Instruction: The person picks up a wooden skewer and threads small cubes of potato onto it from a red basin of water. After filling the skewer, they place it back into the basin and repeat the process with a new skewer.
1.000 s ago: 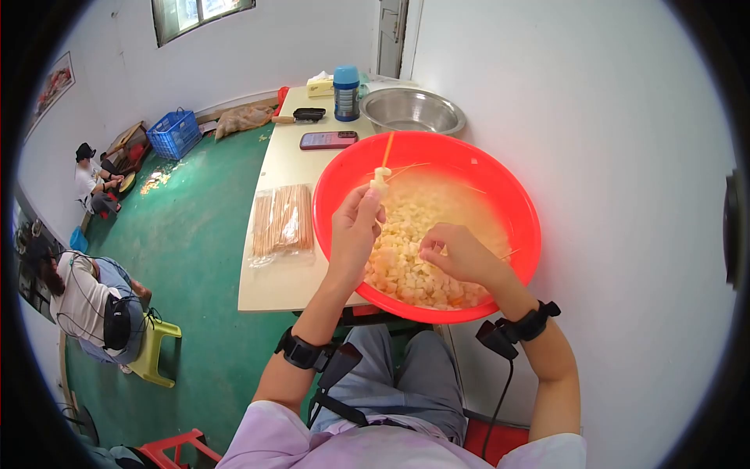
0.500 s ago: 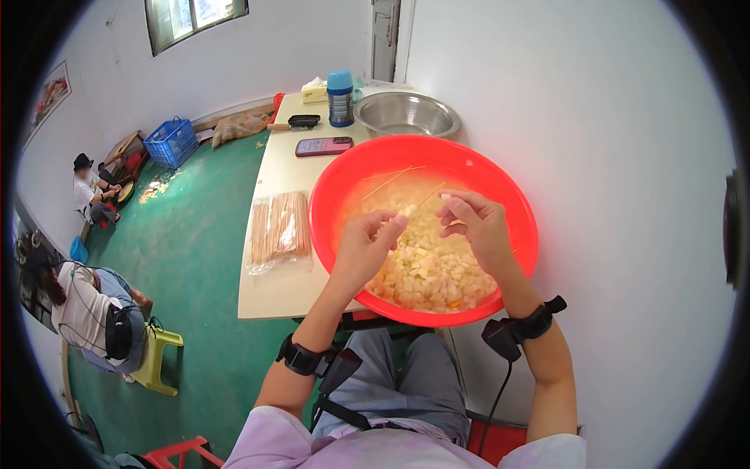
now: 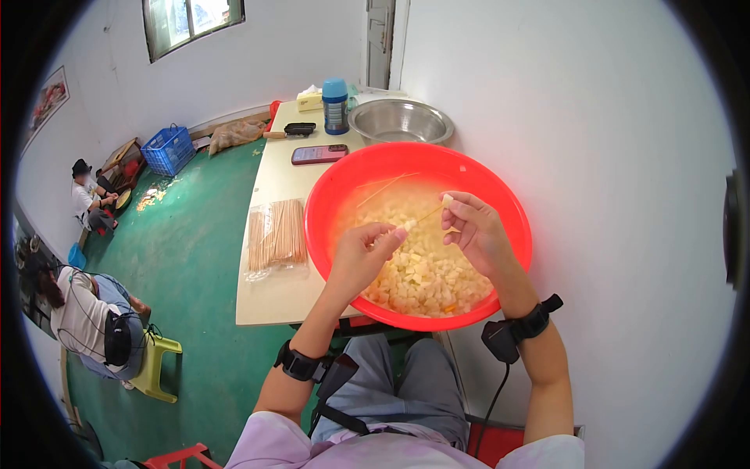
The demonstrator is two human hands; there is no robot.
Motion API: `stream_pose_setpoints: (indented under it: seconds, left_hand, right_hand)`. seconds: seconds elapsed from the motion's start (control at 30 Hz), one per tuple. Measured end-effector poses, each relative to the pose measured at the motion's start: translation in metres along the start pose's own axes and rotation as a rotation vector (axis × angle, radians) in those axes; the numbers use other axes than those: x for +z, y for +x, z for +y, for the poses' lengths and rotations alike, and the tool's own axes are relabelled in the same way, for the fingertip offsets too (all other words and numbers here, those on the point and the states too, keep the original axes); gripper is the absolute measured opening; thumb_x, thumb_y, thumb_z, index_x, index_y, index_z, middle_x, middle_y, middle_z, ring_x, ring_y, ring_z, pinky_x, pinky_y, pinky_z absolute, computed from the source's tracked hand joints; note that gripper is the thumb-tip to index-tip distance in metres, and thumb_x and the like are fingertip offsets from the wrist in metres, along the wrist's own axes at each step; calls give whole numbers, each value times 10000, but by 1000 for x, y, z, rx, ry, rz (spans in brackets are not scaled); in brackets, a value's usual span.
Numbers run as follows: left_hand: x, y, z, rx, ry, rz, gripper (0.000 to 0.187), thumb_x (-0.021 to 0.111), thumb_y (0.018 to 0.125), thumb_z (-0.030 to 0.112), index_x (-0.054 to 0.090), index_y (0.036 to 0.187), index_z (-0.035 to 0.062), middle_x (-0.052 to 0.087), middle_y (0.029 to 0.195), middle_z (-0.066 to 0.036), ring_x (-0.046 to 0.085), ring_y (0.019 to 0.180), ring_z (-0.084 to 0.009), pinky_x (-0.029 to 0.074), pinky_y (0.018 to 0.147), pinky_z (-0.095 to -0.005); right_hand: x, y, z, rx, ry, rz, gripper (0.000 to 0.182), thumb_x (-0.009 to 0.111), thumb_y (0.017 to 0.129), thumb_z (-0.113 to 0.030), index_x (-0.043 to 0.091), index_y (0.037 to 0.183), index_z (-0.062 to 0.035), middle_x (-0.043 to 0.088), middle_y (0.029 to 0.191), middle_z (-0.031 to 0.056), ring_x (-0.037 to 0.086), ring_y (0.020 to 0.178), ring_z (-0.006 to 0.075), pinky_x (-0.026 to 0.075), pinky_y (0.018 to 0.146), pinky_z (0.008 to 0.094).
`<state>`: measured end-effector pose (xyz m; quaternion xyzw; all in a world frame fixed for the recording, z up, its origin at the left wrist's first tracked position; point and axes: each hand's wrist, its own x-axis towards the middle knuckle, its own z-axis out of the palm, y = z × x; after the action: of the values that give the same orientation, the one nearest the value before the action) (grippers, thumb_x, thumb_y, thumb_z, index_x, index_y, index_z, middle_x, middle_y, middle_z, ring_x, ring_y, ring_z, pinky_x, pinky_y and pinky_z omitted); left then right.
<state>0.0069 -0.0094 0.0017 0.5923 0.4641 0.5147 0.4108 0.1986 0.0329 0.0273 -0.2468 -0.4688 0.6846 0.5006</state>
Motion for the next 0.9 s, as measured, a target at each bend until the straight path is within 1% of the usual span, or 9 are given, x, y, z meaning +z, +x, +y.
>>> stream_pose_setpoints:
  seconds: [0.27,0.37,0.67,0.9]
  left_hand:
    - [0,-1,2,3,23,4,256,573,814,200,605,861,-49,505,616,8,460,583,-51,356,525,-191]
    - [0,0,-4,47,35,27,285,585,802,268,623,845,-12,536,595,-8,481,546,-60,374,492,-209]
    - [0,1,-6,40,29,11,288,582,806,266,622,845,-16,535,598,-7,474,549,-56,375,499,-208]
    - [0,-2,-1,39,3,-14,273,581,810,231,614,854,-37,532,625,-2,473,576,-54,376,520,-201]
  right_hand:
    - [3,-2,-4,-4,12,7,186,517,832,-129,565,967,-12,556,754,28,543,696,102,487,554,252]
    - [1,-1,-1,-26,-13,7,191,515,838,-142,567,970,-14,552,752,23,540,692,97,491,552,252]
    - [3,-2,-2,-24,-19,13,171,521,839,-161,569,935,-27,532,724,2,524,658,82,460,509,250]
    - [0,-1,-3,7,2,-14,164,520,840,-164,570,929,-35,531,703,-4,520,646,69,451,500,240]
